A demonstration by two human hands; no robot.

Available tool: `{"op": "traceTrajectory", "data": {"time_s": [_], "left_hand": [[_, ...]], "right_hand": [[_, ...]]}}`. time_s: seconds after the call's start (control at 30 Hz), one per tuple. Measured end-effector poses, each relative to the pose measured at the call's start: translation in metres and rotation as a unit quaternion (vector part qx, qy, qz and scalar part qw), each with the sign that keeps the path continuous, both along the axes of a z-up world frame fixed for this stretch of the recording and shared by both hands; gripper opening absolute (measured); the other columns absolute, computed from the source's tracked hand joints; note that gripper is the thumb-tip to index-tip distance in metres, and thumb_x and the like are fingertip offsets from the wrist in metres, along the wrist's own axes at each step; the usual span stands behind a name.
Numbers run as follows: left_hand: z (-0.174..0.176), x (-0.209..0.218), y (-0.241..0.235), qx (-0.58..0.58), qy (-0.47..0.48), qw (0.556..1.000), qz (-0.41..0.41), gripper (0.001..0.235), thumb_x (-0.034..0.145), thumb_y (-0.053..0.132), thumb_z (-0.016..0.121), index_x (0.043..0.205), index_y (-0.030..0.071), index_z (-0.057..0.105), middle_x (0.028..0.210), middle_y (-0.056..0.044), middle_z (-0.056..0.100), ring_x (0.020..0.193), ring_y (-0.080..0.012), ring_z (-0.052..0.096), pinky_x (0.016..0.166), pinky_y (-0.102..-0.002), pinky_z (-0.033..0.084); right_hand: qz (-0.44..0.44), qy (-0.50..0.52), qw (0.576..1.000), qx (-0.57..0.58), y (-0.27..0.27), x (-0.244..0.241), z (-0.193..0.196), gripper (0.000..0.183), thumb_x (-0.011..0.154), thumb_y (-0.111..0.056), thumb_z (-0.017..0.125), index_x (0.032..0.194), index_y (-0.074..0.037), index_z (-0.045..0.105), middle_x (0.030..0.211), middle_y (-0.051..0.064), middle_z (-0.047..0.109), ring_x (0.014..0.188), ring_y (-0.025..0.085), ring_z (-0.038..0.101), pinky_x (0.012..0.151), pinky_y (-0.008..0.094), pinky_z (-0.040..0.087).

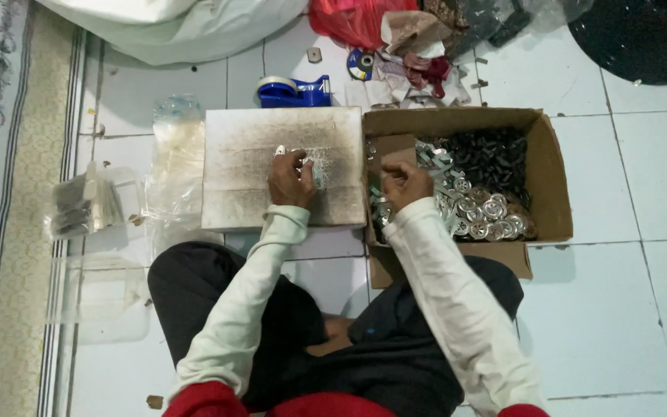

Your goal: The person places small metal components into plastic bags and seals them with tape while sitting on the floor.

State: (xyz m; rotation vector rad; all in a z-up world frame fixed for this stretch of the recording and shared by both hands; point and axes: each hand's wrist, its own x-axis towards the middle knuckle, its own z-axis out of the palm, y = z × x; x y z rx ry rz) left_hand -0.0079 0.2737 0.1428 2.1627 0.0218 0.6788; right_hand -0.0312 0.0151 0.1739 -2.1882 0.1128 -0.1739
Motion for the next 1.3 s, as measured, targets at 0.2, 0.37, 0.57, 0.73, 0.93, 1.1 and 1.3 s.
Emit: {"op": "traceTrajectory", "data": {"time_s": [0.2, 0.37, 0.57, 0.73, 0.93, 1.1, 1.3], "left_hand": [[0.030, -0.032, -0.148, 0.069, 0.157, 0.951, -0.258, 0.016, 0.098, 0.010, 0.067, 0.113, 0.010, 0.072, 0.100, -0.013, 0.068, 0.097, -0.0320, 0.072, 0.086, -0.042, 0.059], [-0.046, -0.015, -0.251, 0.216, 0.182, 0.919, -0.277, 0.005, 0.087, 0.006, 0.073, 0.091, 0.007, 0.072, 0.092, -0.014, 0.064, 0.078, -0.0294, 0.069, 0.067, -0.040, 0.059], [-0.081, -0.025, -0.292, 0.234, 0.292, 0.883, -0.283, 0.025, 0.096, 0.015, 0.057, 0.119, 0.006, 0.062, 0.106, -0.016, 0.069, 0.101, -0.0313, 0.071, 0.091, -0.043, 0.052], [-0.120, -0.011, -0.310, 0.223, 0.306, 0.877, -0.295, 0.044, 0.084, 0.014, 0.078, 0.124, 0.003, 0.061, 0.122, -0.017, 0.065, 0.119, -0.0378, 0.065, 0.101, -0.051, 0.051], [-0.062, -0.022, -0.292, 0.212, 0.289, 0.902, -0.241, 0.036, 0.103, 0.031, 0.043, 0.118, 0.005, 0.064, 0.102, -0.014, 0.074, 0.104, -0.0319, 0.075, 0.092, -0.047, 0.054], [-0.028, -0.032, -0.284, 0.199, 0.343, 0.876, -0.273, 0.039, 0.107, 0.015, 0.033, 0.142, 0.006, 0.049, 0.128, -0.018, 0.070, 0.127, -0.0343, 0.063, 0.114, -0.044, 0.043], [-0.055, -0.017, -0.274, 0.054, 0.316, 0.913, -0.251, 0.033, 0.094, 0.031, 0.065, 0.123, 0.017, 0.071, 0.109, -0.013, 0.077, 0.109, -0.0329, 0.074, 0.096, -0.045, 0.058]], "right_hand": [[-0.044, 0.172, 0.958, -0.223, -0.153, 0.035, -0.037, 0.021, 0.091, -0.027, 0.069, 0.108, -0.032, 0.080, 0.104, 0.010, 0.078, 0.105, 0.042, 0.071, 0.090, 0.056, 0.059], [-0.008, 0.267, 0.937, -0.225, -0.164, 0.021, -0.011, 0.027, 0.095, -0.015, 0.066, 0.116, -0.027, 0.079, 0.119, 0.013, 0.076, 0.113, 0.037, 0.070, 0.090, 0.055, 0.060], [0.065, 0.292, 0.916, -0.267, -0.146, 0.020, 0.010, 0.031, 0.090, -0.008, 0.074, 0.119, -0.018, 0.078, 0.121, 0.021, 0.075, 0.113, 0.042, 0.070, 0.091, 0.057, 0.060], [0.062, 0.285, 0.904, -0.314, -0.163, 0.042, -0.045, 0.021, 0.089, -0.020, 0.074, 0.108, -0.026, 0.080, 0.109, 0.012, 0.079, 0.102, 0.034, 0.075, 0.080, 0.052, 0.064], [0.032, 0.329, 0.903, -0.272, -0.150, 0.033, -0.003, 0.022, 0.092, -0.014, 0.071, 0.111, -0.020, 0.081, 0.114, 0.018, 0.078, 0.108, 0.040, 0.072, 0.086, 0.056, 0.061], [-0.031, 0.242, 0.959, -0.142, -0.216, 0.055, -0.119, 0.020, 0.097, -0.021, 0.072, 0.116, -0.021, 0.078, 0.112, 0.012, 0.077, 0.109, 0.035, 0.071, 0.087, 0.050, 0.061], [-0.109, 0.210, 0.969, 0.078, -0.206, 0.030, -0.076, 0.023, 0.095, -0.016, 0.074, 0.118, -0.016, 0.075, 0.103, 0.014, 0.076, 0.087, 0.027, 0.073, 0.068, 0.039, 0.064]]}}
